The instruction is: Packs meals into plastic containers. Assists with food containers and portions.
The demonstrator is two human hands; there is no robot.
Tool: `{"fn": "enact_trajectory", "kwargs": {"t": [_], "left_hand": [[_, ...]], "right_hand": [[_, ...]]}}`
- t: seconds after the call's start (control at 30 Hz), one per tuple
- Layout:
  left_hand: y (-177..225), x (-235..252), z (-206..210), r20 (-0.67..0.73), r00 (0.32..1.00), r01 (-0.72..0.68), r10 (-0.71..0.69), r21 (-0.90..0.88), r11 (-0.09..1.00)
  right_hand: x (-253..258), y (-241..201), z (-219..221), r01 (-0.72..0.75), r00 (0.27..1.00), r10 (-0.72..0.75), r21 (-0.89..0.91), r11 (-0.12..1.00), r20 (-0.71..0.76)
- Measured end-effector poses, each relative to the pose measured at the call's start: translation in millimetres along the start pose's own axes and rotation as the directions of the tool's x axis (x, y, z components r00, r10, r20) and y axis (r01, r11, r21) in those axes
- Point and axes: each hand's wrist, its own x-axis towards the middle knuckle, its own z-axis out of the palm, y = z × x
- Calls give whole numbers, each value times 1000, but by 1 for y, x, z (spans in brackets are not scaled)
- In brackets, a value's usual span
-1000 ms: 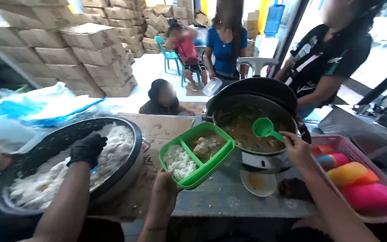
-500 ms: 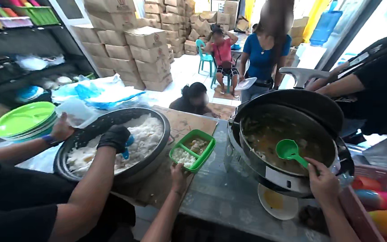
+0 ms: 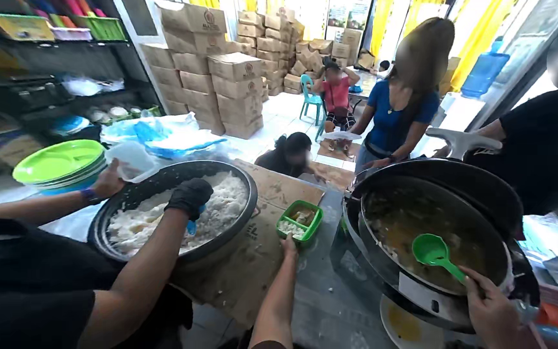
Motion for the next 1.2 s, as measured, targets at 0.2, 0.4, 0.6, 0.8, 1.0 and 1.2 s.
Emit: {"fn": "enact_trajectory", "kwargs": {"t": [0.2,0.4,0.6,0.8,1.0,1.2], "left_hand": [[19,3,-26,59,997,23,-41,286,958],[5,-102,-82,344,939,-245,8,652,717],[-55,-242,-138,816,496,-712,-298,578,399],[-33,-199,-114,848,504,-813,-163,529,244],[-34,-156,-107,790,613,-775,-30,608,175],[-79,-111,-153,787,591,-794,174,606,-46]], "right_hand": [[-2,3,1,30,999,-31,-24,999,-27],[-1,-1,0,15,999,-15,-4,1000,-38],[-1,-3,-3,-27,1000,27,-16,999,-8],[1,-2,0,-95,995,95,-11,995,27],[2,1,-2,-119,992,119,-3,993,37],[-1,-2,-1,-133,990,133,-4,991,48]]}}
